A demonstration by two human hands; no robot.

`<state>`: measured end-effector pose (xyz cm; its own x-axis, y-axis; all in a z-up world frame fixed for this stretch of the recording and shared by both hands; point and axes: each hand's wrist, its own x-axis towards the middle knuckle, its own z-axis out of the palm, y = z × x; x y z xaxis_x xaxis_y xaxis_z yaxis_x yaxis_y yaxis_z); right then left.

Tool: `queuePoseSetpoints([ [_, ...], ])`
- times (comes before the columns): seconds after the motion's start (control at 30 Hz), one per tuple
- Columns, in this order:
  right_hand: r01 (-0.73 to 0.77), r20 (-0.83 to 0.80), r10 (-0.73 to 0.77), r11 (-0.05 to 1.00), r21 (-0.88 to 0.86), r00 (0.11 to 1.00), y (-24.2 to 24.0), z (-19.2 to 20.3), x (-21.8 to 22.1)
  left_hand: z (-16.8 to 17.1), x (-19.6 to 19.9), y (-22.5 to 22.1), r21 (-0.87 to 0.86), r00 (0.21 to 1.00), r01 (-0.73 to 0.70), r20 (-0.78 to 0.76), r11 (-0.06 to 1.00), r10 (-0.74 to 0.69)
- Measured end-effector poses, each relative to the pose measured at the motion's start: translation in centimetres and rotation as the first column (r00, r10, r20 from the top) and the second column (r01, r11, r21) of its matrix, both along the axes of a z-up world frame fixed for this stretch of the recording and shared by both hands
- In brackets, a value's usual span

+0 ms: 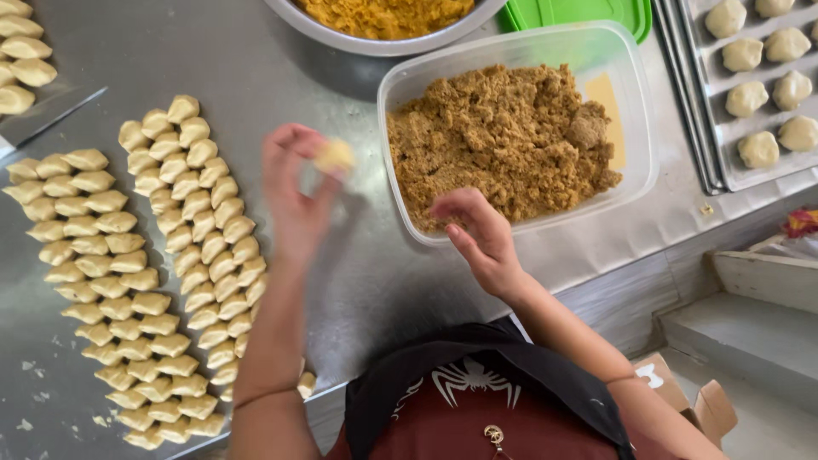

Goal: The person fills small pieces of dough with a savory mixture by hand, pinches them closed, and places the finished pastries onto metal baking trays.

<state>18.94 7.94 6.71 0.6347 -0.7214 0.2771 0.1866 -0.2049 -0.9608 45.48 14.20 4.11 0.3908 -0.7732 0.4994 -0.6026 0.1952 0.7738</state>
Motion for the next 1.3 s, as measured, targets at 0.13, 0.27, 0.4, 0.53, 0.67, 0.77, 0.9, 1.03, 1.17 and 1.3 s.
queuePoseSetpoints([
  [0.13, 0.137, 0.118, -0.12, 0.978, -0.154, 0.986, 1.9, 1.1, -1.1, 1.9, -12.8, 1.7, -0.051, 0.964, 0.213, -0.154, 0.976, -0.218],
  [0.27, 0.322, 0.069, -0.335, 0.797, -0.511, 0.94, 2.3, -0.3, -3.9, 1.0, -20.3, 1.8, -0.185, 0.925, 0.141, -0.326, 0.972, -0.197],
  [0.4, 0.33, 0.252, -0.235, 0.821, -0.465, 0.939, 1.8, -2.9, -6.0, -0.8, -22.4, 0.6, -0.424, 0.961, 0.184, -0.112, 0.887, -0.252],
  [0.53, 0.293, 0.374, -0.172, 0.91, -0.294, 0.911, 0.7, -4.4, -7.2, -2.6, -21.8, -0.4, -0.408, 0.98, 0.199, 0.072, 0.891, -0.186],
  [0.67, 0.222, -0.062, -0.326, 0.759, -0.612, 0.943, -2.9, -4.0, -8.3, -2.9, -19.5, -0.2, -0.247, 0.973, -0.078, 0.192, 0.966, 0.128],
  [0.77, -0.068, -0.351, -0.139, 0.854, -0.516, 0.926, -7.2, -2.3, -8.7, -1.2, -17.6, -1.5, 0.11, 0.981, -0.184, -0.04, 0.977, 0.19],
  [0.9, -0.3, -0.608, -0.102, 0.798, -0.522, 0.787, -13.2, 0.5, -8.7, 0.7, -17.2, -2.4, 0.053, 0.96, -0.265, -0.078, 0.963, 0.269],
  [1.03, -0.516, -0.74, 0.079, 0.765, -0.385, 0.668, -15.9, 0.1, -4.9, 1.1, -18.3, -3.4, 0.07, 0.957, -0.267, -0.101, 0.961, 0.273],
  [1.17, -0.618, -0.701, 0.072, 0.541, -0.57, 0.71, -16.3, -3.2, -1.8, 0.4, -19.1, -3.6, 0.12, 0.938, -0.343, -0.009, 0.932, 0.347],
  [1.3, -0.665, -0.779, -0.043, 0.493, -0.562, 0.626, -16.4, -4.0, -2.0, 0.0, -18.8, -4.3, 0.254, 0.931, -0.364, 0.126, 0.896, 0.343],
])
